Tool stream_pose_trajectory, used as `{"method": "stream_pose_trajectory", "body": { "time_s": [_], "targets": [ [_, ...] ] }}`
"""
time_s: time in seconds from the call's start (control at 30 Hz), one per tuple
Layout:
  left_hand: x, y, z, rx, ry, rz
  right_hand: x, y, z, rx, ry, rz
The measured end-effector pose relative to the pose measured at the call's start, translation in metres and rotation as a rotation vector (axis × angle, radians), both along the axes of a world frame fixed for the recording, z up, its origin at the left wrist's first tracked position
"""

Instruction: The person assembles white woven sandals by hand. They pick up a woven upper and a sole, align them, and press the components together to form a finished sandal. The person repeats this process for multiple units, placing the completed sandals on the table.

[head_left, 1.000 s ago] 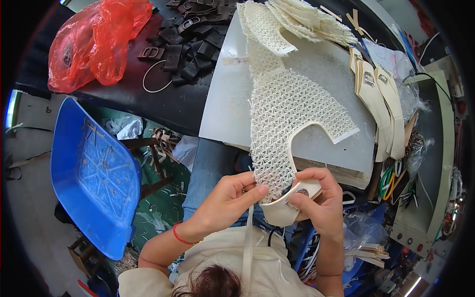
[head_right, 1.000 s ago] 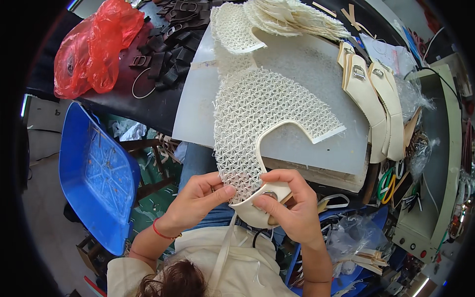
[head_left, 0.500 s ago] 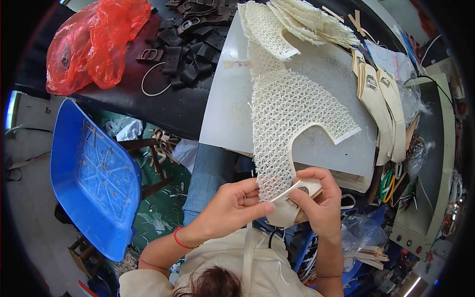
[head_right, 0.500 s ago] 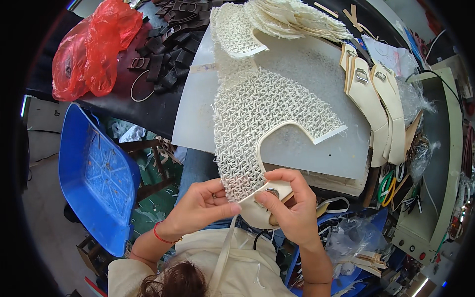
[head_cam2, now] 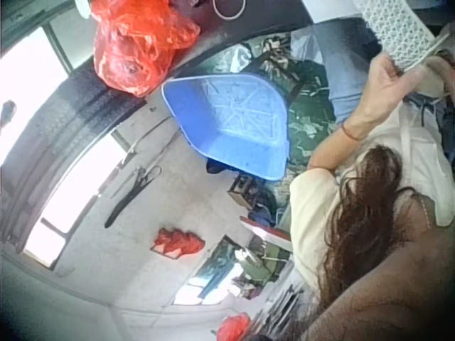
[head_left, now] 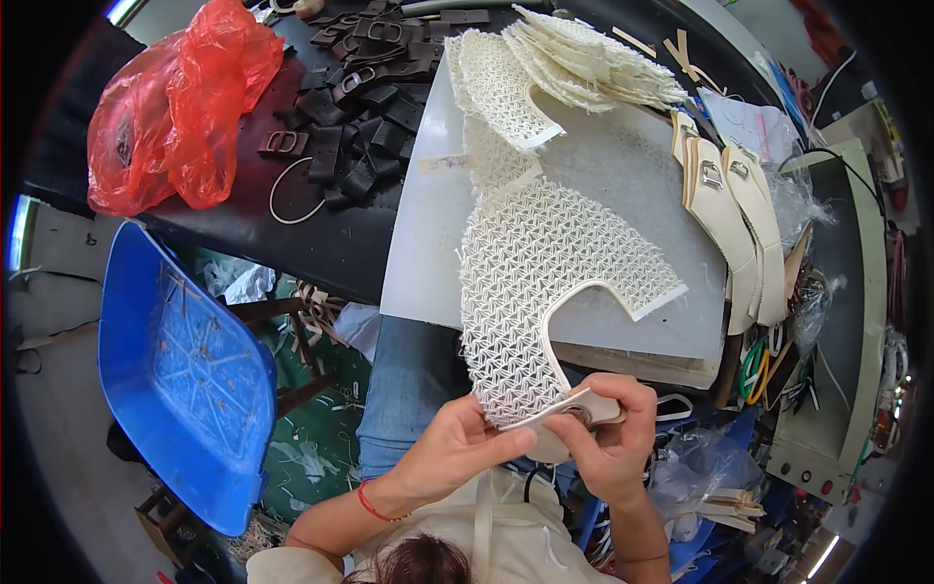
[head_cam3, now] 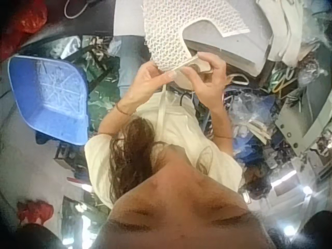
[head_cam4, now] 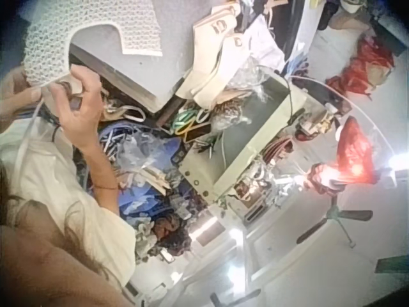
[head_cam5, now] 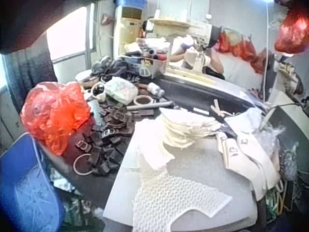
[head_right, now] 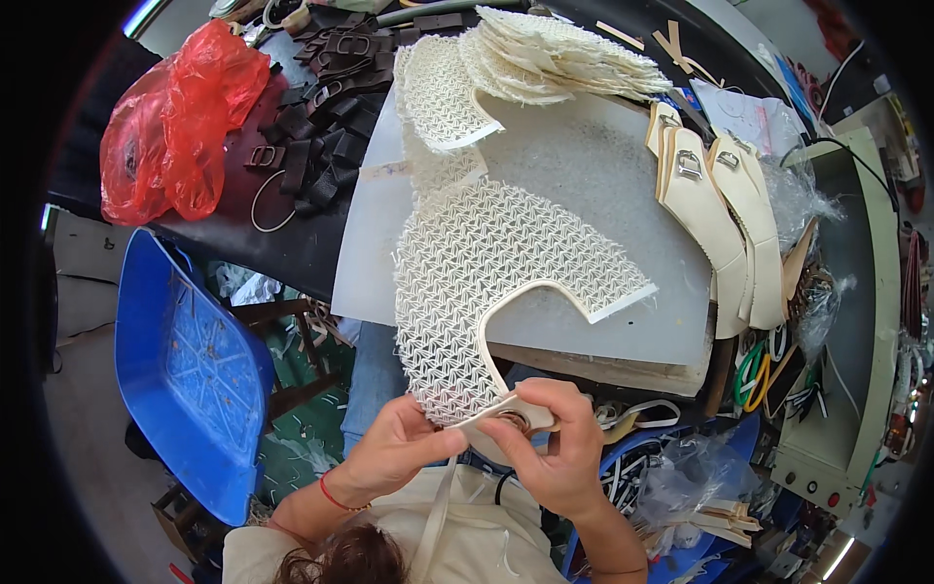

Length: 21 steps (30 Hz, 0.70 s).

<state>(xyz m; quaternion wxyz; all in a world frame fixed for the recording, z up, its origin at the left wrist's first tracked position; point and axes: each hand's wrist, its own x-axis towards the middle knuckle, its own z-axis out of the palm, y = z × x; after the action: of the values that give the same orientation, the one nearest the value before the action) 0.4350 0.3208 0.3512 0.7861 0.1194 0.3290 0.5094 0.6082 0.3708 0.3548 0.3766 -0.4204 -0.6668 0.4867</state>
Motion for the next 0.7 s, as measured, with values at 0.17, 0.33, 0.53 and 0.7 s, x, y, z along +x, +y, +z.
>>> {"method": "stream_pose_trajectory", "body": {
  "time_s": [0.17,0.33,0.53,0.7],
  "targets": [
    [0.007,-0.003,-0.005,0.036,0.148,0.036,-0.003,-0.001,0.002,-0.065,0.076,-0.039],
    [-0.002,-0.001,0.002,0.083,0.162,-0.04,-0.02,0.011,0.028,-0.341,0.25,-0.203],
    [-0.001,-0.001,0.004,0.072,0.164,-0.015,0.006,0.008,0.028,-0.611,0.059,0.115],
    [0.001,-0.003,0.005,0.069,0.294,-0.002,-0.003,0.005,0.03,-0.597,0.135,-0.014]
  ]
}}
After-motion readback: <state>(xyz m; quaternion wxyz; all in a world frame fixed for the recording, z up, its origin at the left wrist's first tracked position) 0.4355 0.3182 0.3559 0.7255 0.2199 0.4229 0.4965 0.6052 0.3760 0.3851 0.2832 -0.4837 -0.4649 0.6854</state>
